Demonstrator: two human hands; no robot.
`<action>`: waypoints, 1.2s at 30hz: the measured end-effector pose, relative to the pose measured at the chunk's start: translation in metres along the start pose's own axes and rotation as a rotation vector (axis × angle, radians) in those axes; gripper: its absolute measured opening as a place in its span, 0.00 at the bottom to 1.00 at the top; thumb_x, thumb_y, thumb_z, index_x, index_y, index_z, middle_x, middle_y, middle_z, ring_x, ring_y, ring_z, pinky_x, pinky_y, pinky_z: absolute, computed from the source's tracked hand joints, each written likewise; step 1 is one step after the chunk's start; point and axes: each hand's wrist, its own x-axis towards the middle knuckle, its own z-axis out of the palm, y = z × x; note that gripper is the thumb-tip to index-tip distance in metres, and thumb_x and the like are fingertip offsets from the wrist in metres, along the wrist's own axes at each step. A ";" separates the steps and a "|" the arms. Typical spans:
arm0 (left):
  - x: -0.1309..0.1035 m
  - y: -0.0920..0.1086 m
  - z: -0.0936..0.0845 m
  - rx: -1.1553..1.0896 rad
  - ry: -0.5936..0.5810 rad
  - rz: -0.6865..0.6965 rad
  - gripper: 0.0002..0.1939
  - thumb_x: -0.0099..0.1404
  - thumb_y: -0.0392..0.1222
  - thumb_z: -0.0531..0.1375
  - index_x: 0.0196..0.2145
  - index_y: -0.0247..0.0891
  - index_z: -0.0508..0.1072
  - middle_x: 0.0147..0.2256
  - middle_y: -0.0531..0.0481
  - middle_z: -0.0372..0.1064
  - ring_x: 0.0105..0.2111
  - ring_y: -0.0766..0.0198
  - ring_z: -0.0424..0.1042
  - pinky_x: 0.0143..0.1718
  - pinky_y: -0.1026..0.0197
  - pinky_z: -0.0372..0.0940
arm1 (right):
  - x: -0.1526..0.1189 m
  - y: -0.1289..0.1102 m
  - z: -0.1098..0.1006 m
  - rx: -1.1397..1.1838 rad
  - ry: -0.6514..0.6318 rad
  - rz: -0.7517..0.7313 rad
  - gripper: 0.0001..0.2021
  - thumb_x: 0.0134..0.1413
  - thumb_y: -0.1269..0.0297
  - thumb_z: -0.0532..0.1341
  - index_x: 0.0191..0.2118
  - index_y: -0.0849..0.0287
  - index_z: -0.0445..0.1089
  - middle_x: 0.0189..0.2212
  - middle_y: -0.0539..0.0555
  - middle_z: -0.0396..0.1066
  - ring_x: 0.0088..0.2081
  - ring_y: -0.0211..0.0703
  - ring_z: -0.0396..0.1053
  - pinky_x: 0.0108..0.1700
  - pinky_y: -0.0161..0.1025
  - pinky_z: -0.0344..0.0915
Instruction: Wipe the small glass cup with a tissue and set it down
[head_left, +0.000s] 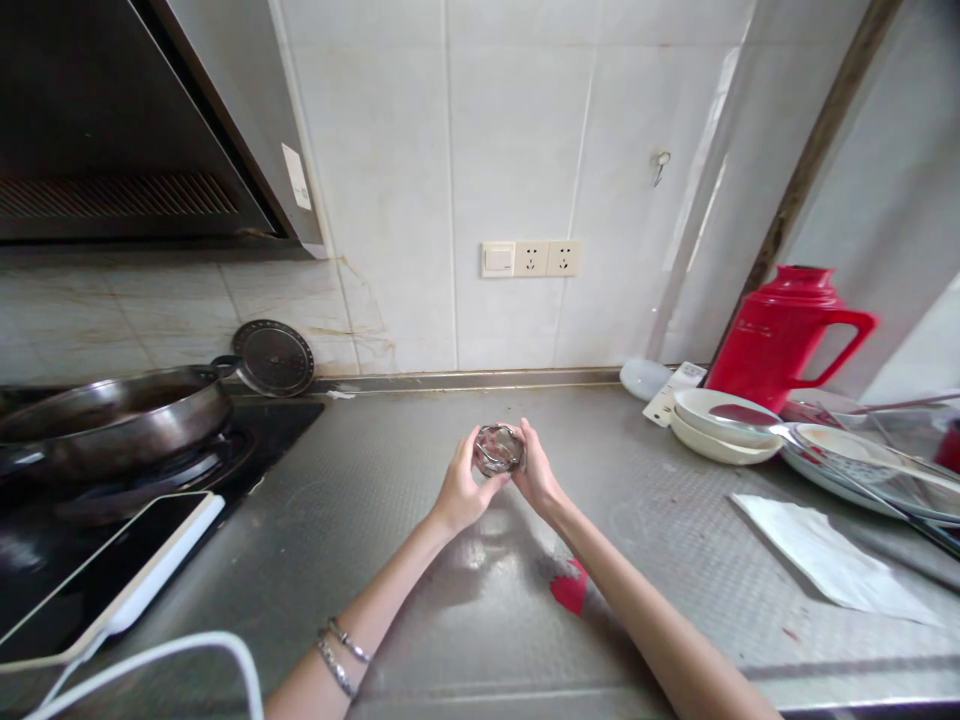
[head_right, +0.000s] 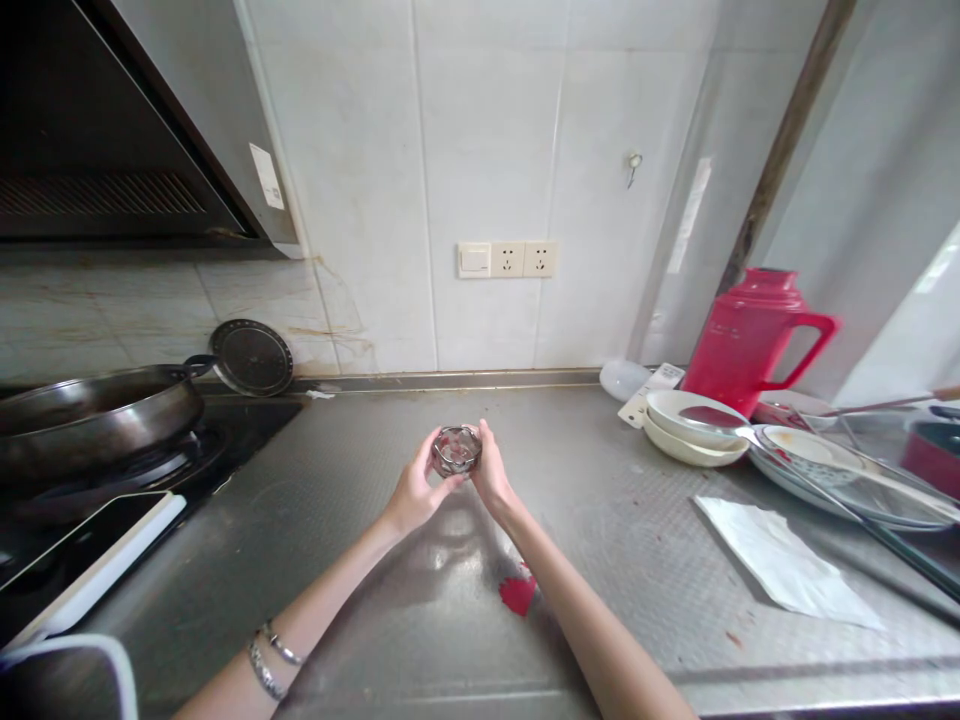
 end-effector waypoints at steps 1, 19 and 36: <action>0.002 -0.001 -0.001 0.024 0.035 0.013 0.38 0.53 0.43 0.66 0.59 0.36 0.56 0.56 0.37 0.59 0.57 0.49 0.61 0.58 0.47 0.57 | -0.002 0.002 0.003 0.019 0.009 -0.014 0.20 0.48 0.43 0.58 0.36 0.55 0.71 0.33 0.52 0.77 0.39 0.50 0.74 0.40 0.43 0.69; -0.003 0.004 0.001 -0.136 -0.149 -0.132 0.45 0.56 0.46 0.64 0.64 0.38 0.45 0.62 0.36 0.52 0.61 0.47 0.55 0.62 0.45 0.51 | -0.005 -0.018 0.001 -0.001 -0.010 0.113 0.17 0.50 0.48 0.58 0.30 0.57 0.70 0.29 0.54 0.76 0.36 0.50 0.74 0.36 0.41 0.69; 0.002 -0.010 0.005 -0.049 0.020 -0.076 0.40 0.51 0.45 0.68 0.57 0.39 0.52 0.55 0.38 0.59 0.56 0.51 0.62 0.58 0.47 0.57 | -0.008 0.008 0.008 0.042 0.142 -0.057 0.13 0.44 0.53 0.62 0.34 0.55 0.71 0.32 0.48 0.74 0.40 0.44 0.70 0.40 0.36 0.65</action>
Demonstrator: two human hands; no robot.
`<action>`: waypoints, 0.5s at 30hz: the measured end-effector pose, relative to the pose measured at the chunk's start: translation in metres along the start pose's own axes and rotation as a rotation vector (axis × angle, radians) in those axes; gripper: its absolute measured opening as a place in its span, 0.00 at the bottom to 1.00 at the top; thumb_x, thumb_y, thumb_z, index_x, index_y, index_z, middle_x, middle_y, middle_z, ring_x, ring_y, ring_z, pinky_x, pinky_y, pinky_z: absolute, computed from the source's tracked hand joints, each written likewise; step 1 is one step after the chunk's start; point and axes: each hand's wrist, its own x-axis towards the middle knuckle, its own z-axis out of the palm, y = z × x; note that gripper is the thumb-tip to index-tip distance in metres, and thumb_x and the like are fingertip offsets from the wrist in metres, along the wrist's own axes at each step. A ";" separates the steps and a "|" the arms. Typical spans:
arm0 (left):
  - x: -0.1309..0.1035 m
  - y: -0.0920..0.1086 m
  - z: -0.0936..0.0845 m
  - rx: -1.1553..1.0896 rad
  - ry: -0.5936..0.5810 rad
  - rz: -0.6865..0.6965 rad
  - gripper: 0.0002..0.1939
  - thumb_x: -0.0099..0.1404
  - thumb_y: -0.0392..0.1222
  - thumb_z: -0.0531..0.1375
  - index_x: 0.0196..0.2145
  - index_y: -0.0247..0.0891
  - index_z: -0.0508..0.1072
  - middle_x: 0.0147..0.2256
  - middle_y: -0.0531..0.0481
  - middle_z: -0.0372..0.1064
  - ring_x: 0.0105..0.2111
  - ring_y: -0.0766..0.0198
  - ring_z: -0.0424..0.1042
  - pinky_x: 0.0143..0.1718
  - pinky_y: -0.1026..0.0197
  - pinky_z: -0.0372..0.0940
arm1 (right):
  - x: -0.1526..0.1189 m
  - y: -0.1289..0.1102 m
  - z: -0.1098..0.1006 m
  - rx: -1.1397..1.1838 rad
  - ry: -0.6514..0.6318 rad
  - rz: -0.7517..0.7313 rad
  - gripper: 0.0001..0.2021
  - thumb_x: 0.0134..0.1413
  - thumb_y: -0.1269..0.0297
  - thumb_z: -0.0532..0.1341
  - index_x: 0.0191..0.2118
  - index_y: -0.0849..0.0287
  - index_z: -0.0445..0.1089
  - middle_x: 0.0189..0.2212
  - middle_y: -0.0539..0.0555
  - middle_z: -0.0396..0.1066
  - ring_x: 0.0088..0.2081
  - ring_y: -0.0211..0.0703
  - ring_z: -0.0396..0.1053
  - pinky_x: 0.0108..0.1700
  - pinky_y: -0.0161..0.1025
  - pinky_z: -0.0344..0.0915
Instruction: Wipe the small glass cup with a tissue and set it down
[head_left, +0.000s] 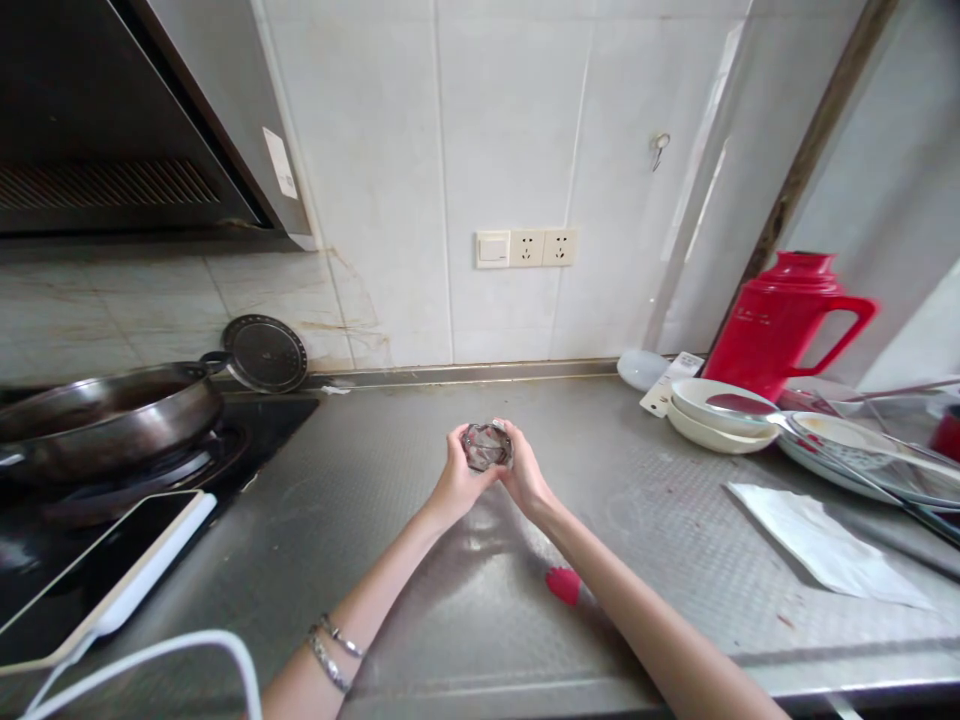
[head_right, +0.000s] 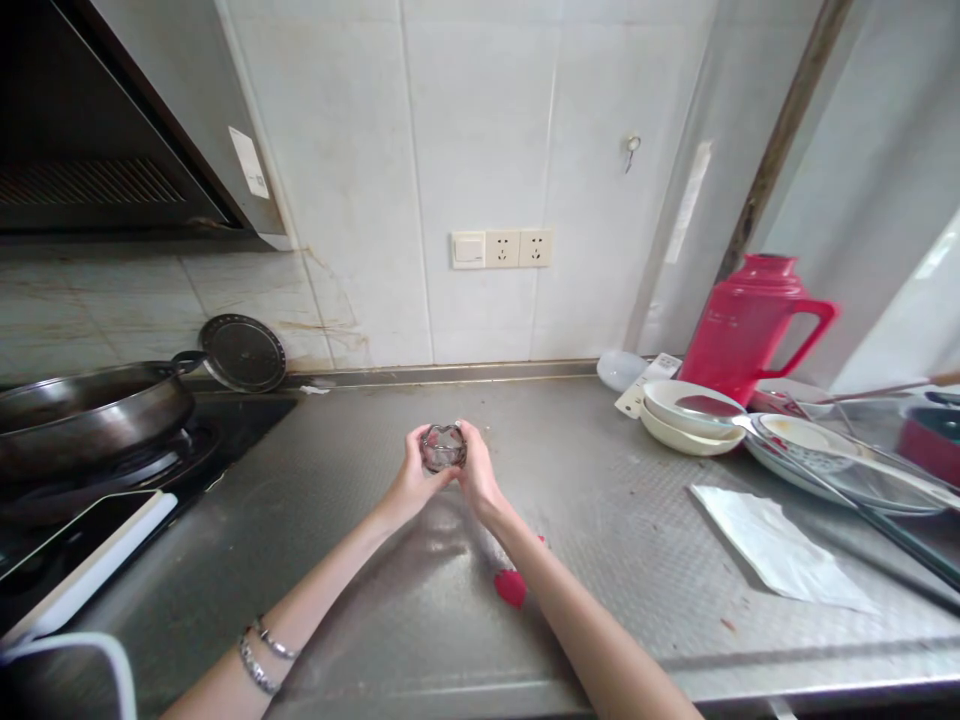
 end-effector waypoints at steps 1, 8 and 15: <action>-0.001 0.000 0.000 -0.023 -0.035 -0.017 0.42 0.54 0.45 0.66 0.59 0.39 0.49 0.58 0.37 0.56 0.58 0.50 0.60 0.59 0.46 0.55 | 0.001 -0.002 -0.001 0.002 -0.009 0.008 0.13 0.43 0.53 0.62 0.34 0.55 0.71 0.31 0.48 0.74 0.39 0.45 0.70 0.39 0.37 0.65; 0.001 0.003 -0.006 -0.128 -0.126 -0.067 0.45 0.54 0.44 0.67 0.63 0.39 0.50 0.60 0.38 0.57 0.61 0.47 0.56 0.61 0.43 0.51 | 0.011 -0.019 -0.010 -0.050 -0.120 0.062 0.15 0.44 0.50 0.63 0.33 0.56 0.73 0.28 0.50 0.75 0.33 0.46 0.73 0.35 0.39 0.67; 0.003 0.007 -0.002 -0.010 0.005 -0.009 0.41 0.43 0.44 0.72 0.54 0.36 0.63 0.54 0.37 0.60 0.54 0.48 0.64 0.58 0.47 0.57 | 0.006 -0.015 -0.009 -0.068 -0.146 0.063 0.17 0.46 0.48 0.62 0.34 0.57 0.73 0.30 0.52 0.77 0.32 0.47 0.74 0.35 0.40 0.68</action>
